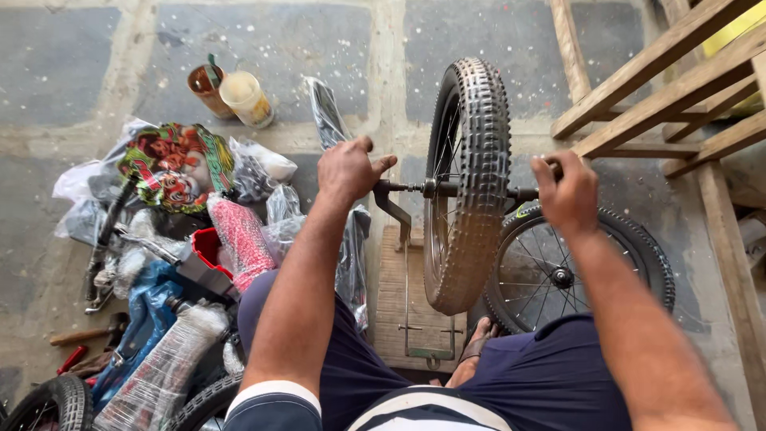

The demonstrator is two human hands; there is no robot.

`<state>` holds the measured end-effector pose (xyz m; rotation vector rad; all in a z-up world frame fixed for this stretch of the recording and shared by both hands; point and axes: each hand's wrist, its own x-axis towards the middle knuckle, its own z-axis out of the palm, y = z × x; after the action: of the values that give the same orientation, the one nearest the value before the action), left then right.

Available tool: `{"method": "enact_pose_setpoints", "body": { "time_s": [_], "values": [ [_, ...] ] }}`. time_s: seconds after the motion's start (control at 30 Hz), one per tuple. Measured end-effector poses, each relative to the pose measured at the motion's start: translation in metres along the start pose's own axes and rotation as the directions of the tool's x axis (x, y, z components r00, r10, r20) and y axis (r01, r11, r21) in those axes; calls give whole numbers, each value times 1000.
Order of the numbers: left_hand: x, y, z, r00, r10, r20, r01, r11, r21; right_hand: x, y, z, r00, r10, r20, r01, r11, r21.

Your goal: The person sits on the floor and uses a spoke wrench to tighten the spokes on a bicycle wheel mounted on a truing stand. After adjusting the spokes, the person picks up a colorful tiger-themed sticker and applies it to the spokes of the wheel.

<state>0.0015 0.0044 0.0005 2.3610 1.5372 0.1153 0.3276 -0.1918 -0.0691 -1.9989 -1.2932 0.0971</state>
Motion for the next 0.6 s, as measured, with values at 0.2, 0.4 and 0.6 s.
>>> {"method": "enact_pose_setpoints", "body": {
  "time_s": [0.2,0.4,0.6],
  "values": [
    [4,-7,0,998,56,-24,-56,998,-24,-6,1,-2,997,-73,-34,70,994,-78],
    [2,-4,-2,1000,-12,18,12,1000,-23,17,-5,-12,969,144,199,-154,988,32],
    [5,-2,-3,1000,1,16,-1,1000,8,-13,-2,-2,994,-62,-90,57,997,-58]
  ]
}}
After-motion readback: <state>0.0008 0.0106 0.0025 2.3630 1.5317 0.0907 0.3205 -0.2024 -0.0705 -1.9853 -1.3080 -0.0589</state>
